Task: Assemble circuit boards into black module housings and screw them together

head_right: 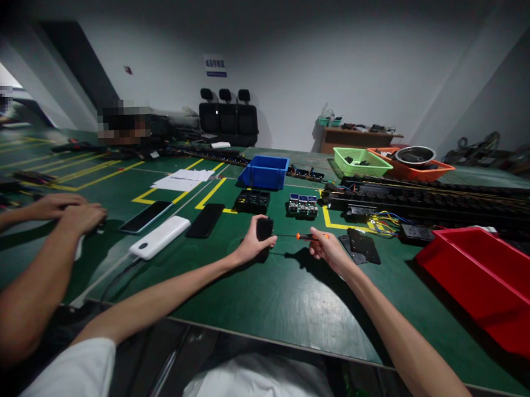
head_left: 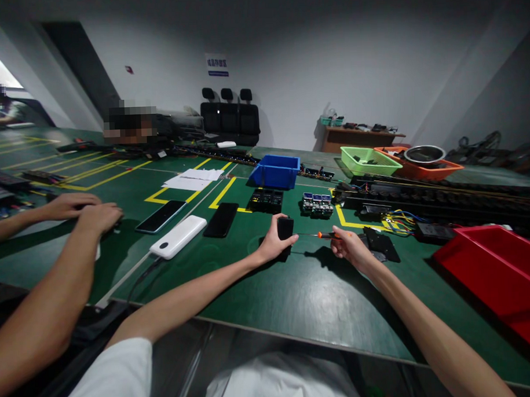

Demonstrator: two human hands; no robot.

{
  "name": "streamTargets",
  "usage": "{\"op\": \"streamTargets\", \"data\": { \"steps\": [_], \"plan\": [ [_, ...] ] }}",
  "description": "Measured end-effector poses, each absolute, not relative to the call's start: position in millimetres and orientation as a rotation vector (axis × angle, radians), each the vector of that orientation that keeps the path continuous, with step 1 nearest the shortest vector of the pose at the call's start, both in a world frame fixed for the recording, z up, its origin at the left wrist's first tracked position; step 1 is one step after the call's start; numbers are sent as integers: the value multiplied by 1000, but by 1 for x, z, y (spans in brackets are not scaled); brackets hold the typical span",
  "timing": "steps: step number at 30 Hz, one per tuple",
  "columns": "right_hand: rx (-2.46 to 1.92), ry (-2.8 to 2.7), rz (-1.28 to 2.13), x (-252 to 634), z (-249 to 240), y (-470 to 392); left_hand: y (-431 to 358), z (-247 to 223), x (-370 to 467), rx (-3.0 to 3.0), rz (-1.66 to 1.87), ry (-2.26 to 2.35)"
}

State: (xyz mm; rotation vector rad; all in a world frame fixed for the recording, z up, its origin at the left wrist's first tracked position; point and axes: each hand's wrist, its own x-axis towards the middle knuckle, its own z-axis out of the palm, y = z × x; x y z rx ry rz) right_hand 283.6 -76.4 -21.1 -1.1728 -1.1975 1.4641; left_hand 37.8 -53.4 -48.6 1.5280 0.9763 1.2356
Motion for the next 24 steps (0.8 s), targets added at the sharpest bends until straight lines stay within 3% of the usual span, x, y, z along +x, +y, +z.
{"op": "streamTargets", "data": {
  "steps": [24],
  "plan": [
    [-1170,-1683,875,286,-11,-81,-53,-39,32,1798,1251,1090]
  ]
}}
